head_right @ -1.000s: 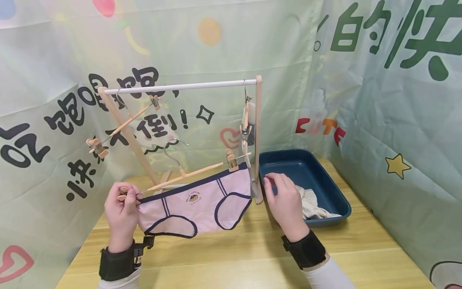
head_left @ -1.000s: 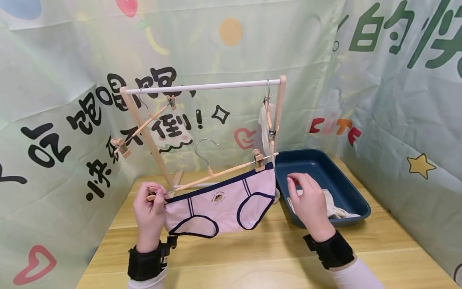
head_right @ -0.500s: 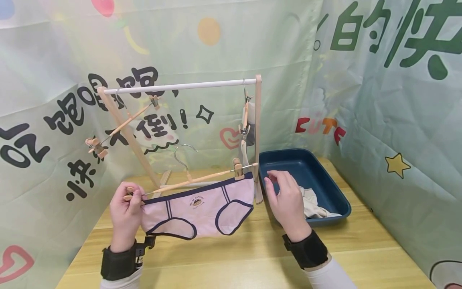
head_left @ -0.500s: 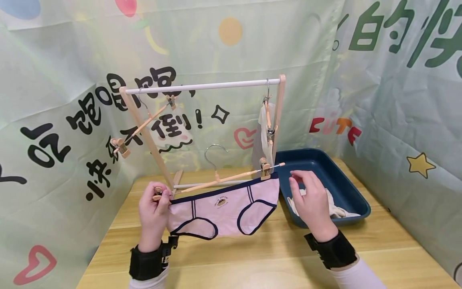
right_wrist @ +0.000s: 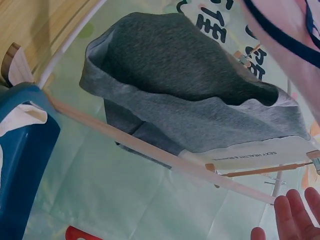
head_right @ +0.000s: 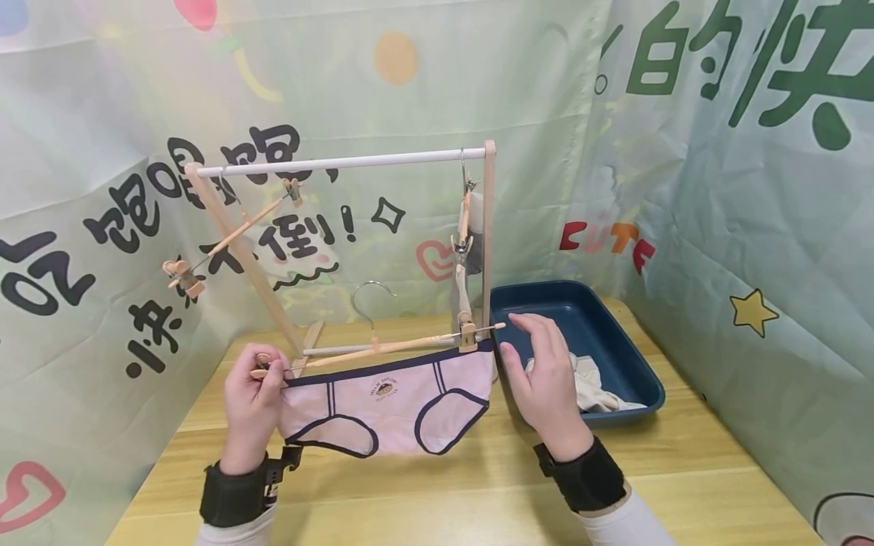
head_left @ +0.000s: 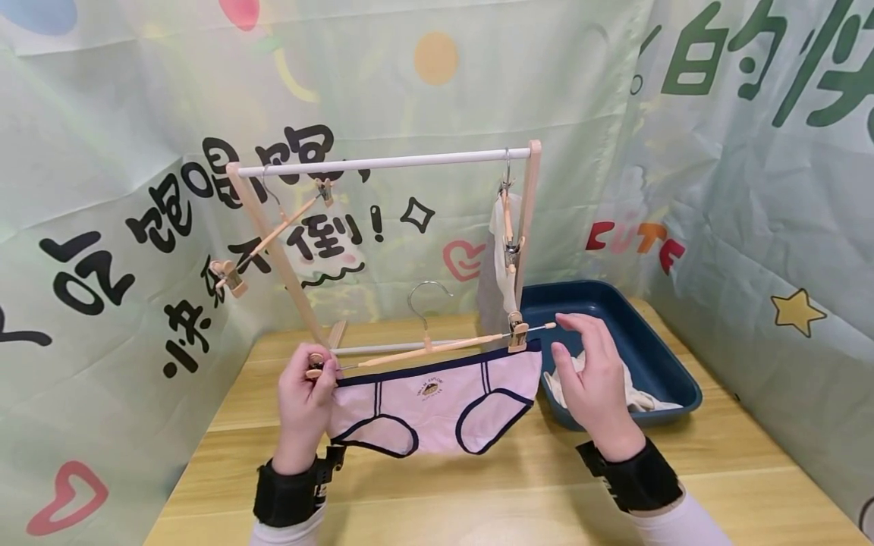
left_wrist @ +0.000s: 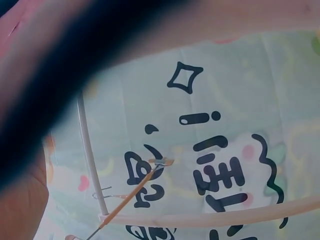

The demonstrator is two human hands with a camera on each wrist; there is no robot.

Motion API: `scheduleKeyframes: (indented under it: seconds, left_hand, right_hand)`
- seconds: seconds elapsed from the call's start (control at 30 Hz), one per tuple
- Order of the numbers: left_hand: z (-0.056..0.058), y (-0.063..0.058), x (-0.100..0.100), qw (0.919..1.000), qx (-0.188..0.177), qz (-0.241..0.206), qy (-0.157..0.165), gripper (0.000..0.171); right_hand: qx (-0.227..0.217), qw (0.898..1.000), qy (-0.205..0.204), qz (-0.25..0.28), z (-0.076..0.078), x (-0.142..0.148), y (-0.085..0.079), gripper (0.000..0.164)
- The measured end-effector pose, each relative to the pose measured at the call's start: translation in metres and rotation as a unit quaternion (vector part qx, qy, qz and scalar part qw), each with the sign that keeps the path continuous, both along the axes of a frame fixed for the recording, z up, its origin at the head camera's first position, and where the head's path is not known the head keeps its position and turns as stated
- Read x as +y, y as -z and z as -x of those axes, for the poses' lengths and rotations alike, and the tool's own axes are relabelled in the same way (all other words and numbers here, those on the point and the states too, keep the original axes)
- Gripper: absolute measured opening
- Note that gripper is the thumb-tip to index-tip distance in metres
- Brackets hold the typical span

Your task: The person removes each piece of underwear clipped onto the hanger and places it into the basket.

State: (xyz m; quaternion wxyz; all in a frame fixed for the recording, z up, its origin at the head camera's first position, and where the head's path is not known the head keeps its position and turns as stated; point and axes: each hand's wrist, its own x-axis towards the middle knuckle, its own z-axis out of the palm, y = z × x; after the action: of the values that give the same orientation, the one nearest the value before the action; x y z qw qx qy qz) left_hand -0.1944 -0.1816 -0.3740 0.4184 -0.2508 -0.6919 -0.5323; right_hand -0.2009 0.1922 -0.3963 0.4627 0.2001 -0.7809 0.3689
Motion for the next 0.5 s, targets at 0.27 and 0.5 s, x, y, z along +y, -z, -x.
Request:
scheduleKeyframes:
  seconds: [0.27,0.5]
  left_hand:
    - [0.0006,0.0014,0.0021,0.9998,0.001,0.018,0.009,0.006]
    - [0.0010,0.0028,0.0037,0.9994,0.002,0.032,0.015,0.008]
  right_hand:
    - [-0.006,0.999,-0.053,0.008,-0.0042,-0.0021,-0.0044,0.043]
    - [-0.030,0.996,-0.079,0.002,-0.0059,-0.0016,-0.0062,0.048]
